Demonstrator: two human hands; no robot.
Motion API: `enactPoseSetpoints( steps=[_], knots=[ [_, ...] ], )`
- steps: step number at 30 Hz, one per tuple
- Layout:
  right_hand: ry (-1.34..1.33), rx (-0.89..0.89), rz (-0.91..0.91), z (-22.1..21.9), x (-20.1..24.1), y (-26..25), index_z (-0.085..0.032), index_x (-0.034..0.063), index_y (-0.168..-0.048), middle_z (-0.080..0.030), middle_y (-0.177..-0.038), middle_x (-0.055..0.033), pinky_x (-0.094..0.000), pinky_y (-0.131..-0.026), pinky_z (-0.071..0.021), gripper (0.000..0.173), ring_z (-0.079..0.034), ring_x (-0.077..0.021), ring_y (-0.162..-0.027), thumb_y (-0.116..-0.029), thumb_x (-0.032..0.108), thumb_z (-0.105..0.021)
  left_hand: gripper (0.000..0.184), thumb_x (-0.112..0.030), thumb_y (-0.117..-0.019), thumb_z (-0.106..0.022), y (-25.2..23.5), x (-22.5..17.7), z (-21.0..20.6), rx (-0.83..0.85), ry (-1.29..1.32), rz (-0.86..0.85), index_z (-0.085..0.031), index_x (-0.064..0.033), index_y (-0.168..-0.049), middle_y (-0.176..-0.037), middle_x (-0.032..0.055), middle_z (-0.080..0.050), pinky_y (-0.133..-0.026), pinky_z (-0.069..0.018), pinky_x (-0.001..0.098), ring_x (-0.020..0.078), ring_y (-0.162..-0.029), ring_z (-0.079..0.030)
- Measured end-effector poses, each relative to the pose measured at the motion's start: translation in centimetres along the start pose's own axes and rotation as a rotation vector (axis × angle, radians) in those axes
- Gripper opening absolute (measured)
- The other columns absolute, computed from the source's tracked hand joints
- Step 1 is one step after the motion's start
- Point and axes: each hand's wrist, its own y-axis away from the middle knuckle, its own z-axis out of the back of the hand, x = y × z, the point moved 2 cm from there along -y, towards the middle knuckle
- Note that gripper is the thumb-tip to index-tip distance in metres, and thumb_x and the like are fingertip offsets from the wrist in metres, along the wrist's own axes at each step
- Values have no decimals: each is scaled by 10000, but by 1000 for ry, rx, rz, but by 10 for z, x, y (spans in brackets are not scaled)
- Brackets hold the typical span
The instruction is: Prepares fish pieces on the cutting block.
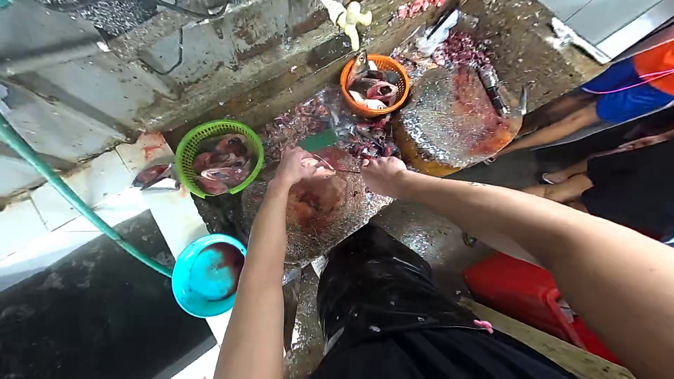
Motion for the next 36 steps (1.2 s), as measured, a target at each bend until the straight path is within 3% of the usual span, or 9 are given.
enactPoseSetpoints(
  steps=[2,5,8,10,14,18,22,28,36],
  knots=[
    [-33,-26,-28,-11,1,-1,-526,-49,-1272,-662,-1002,-285,-630,-679,-555,298,-684,-494,-939,-986,34,-546,452,-448,-846,-788,1,8,-1,-26,29,-28,-759,-138,-1173,-1182,96,-715,-1102,-453,525,306,-1211,-611],
    [-98,-64,-81,-38,2,-6,-465,-57,-1310,-664,-958,-280,-624,-655,-565,309,-699,-493,-882,-1025,60,-481,437,-436,-856,-794,2,15,-7,-96,117,-9,-760,-146,-1182,-1192,89,-719,-1107,-462,502,268,-1186,-643],
    [-177,-104,-133,-72,4,-16,-482,-6,-1278,-683,-889,-237,-611,-633,-568,302,-714,-466,-827,-1040,180,-497,408,-363,-879,-795,4,17,-16,-158,208,26,-745,-121,-1203,-1233,95,-715,-1088,-491,479,239,-1185,-662],
    [-233,-93,-165,-82,5,-20,-488,5,-1283,-687,-925,-246,-622,-656,-566,370,-712,-472,-855,-1065,304,-473,389,-323,-882,-798,5,20,-21,-209,279,30,-744,-109,-1202,-1230,90,-719,-1073,-510,450,212,-1170,-672],
    [-299,-78,-187,-89,10,-19,-504,3,-1280,-690,-960,-253,-626,-684,-570,457,-712,-469,-885,-1054,400,-485,360,-314,-890,-791,8,24,-30,-286,346,27,-749,-99,-1176,-1189,90,-730,-1045,-535,426,188,-1132,-688],
    [-386,-62,-202,-94,14,-18,-506,26,-1284,-690,-977,-234,-623,-709,-571,443,-711,-453,-910,-1041,396,-512,350,-318,-888,-791,5,24,-32,-330,364,23,-751,-99,-1158,-1159,80,-739,-1024,-549,411,176,-1103,-697],
    [-442,-60,-202,-100,19,-20,-507,28,-1309,-698,-1010,-224,-623,-751,-569,511,-712,-440,-947,-1055,469,-455,358,-319,-886,-797,4,23,-33,-351,380,51,-750,-88,-1156,-1164,90,-741,-1026,-549,417,184,-1100,-703],
    [-556,-45,-179,-109,21,-23,-562,23,-1215,-691,-1021,-226,-611,-772,-569,474,-711,-415,-958,-1043,455,-474,360,-347,-883,-791,-2,24,-36,-367,391,99,-759,-118,-1160,-1140,68,-753,-1019,-554,407,157,-1079,-710],
    [-693,-14,-125,-112,25,-19,-629,39,-1116,-693,-994,-191,-564,-816,-558,463,-709,-353,-967,-1063,457,-435,346,-353,-892,-783,-10,17,-31,-305,418,177,-761,-137,-1162,-1103,76,-766,-1022,-552,473,188,-1069,-722]
  ],
)
